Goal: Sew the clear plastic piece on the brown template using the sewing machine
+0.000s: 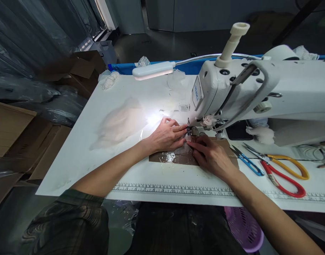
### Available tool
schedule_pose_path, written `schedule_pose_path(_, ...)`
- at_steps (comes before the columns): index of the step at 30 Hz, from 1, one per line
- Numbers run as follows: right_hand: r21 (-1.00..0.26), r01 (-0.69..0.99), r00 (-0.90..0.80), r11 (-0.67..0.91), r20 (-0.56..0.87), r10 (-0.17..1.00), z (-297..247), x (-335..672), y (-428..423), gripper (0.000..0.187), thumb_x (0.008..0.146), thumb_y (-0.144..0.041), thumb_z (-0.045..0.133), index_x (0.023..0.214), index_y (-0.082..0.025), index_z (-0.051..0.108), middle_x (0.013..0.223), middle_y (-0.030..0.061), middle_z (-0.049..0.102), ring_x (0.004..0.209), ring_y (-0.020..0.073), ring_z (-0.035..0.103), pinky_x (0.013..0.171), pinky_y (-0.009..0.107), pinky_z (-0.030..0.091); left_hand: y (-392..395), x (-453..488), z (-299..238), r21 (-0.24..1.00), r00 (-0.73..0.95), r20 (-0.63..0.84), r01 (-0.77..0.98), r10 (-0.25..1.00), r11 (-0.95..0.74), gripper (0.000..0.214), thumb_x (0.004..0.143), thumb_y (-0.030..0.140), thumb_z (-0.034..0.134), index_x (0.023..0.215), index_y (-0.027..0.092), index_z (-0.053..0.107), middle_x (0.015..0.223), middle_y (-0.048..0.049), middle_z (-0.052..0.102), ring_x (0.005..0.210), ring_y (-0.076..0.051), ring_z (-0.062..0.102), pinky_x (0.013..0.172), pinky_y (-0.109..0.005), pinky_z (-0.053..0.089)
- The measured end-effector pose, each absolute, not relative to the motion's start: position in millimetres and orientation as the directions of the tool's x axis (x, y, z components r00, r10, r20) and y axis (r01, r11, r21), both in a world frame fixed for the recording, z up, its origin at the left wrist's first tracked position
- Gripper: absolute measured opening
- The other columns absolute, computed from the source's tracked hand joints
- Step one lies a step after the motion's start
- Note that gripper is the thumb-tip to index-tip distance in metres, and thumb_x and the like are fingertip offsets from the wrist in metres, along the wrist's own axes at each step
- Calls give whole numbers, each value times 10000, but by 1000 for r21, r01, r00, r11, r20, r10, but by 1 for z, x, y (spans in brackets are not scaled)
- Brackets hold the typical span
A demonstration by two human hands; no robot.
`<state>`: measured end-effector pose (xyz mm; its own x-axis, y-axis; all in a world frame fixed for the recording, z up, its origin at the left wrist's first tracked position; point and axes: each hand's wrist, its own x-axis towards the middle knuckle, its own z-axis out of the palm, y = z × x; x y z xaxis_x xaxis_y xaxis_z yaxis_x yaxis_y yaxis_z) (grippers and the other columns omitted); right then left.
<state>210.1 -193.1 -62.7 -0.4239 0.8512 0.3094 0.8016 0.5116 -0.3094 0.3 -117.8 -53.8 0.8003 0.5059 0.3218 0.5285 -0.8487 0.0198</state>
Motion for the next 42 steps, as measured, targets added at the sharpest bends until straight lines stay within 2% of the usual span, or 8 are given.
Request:
schedule_pose_path(6, -368, 794, -408, 484, 268, 873, -65, 213, -192, 316, 875, -236, 491, 1111, -219, 702, 1000, 100, 614, 850, 188, 596, 730, 339, 525, -115, -2, -54, 38, 796, 339, 521, 502, -853, 329, 955, 378, 444, 1149, 207, 647, 1215, -56, 652, 948, -219, 551, 856, -432, 376)
schedule_pose_path(10, -369, 803, -397, 467, 252, 882, -66, 214, -191, 324, 870, -245, 505, 1133, -247, 694, 1006, 93, 607, 854, 187, 589, 718, 324, 506, -115, -4, -55, 2, 792, 382, 514, 476, -858, 310, 936, 368, 478, 1135, 195, 640, 1183, -89, 653, 908, -213, 553, 834, -430, 394)
schedule_pose_path(14, -384, 794, -401, 471, 251, 881, -66, 214, -191, 333, 872, -233, 493, 1138, -250, 694, 1007, 88, 589, 842, 179, 579, 713, 312, 489, -120, -6, -53, 7, 761, 486, 489, 430, -872, 195, 920, 289, 497, 913, 201, 671, 1021, -53, 690, 769, -159, 549, 756, -377, 413)
schedule_pose_path(17, -397, 789, -397, 468, 251, 883, -66, 214, -191, 338, 877, -228, 482, 1140, -253, 694, 1009, 90, 582, 848, 183, 576, 730, 323, 488, -125, -5, -51, 47, 806, 477, 376, 352, -926, 192, 905, 237, 502, 813, 197, 665, 922, -29, 698, 736, -140, 554, 724, -343, 418)
schedule_pose_path(20, -405, 794, -390, 454, 234, 890, -66, 215, -191, 345, 879, -228, 483, 1154, -265, 686, 1011, 87, 581, 868, 189, 581, 755, 333, 491, -128, -3, -52, 91, 855, 430, 281, 292, -955, 173, 881, 206, 504, 866, 202, 676, 953, -31, 702, 786, -148, 583, 732, -340, 429)
schedule_pose_path(25, -389, 810, -386, 439, 209, 898, -67, 216, -191, 371, 875, -248, 499, 1211, -280, 654, 1015, 79, 583, 865, 188, 587, 760, 331, 498, -127, -4, -54, 139, 882, 369, 259, 292, -956, 202, 851, 204, 502, 914, 201, 694, 977, -57, 702, 819, -166, 608, 740, -343, 447)
schedule_pose_path(33, -389, 813, -378, 433, 214, 901, -67, 215, -191, 367, 886, -246, 482, 1208, -269, 657, 1032, 84, 582, 866, 189, 588, 764, 328, 495, -126, -6, -51, 88, 901, 349, 242, 258, -966, 197, 855, 205, 506, 932, 207, 689, 994, -49, 698, 805, -164, 603, 747, -338, 436)
schedule_pose_path(42, -418, 810, -360, 411, 198, 912, -63, 213, -191, 356, 890, -218, 470, 1180, -265, 671, 1026, 88, 578, 867, 187, 580, 758, 328, 481, -126, -5, -51, 108, 895, 355, 248, 270, -963, 189, 870, 209, 505, 910, 210, 690, 966, -41, 700, 828, -159, 609, 775, -336, 434)
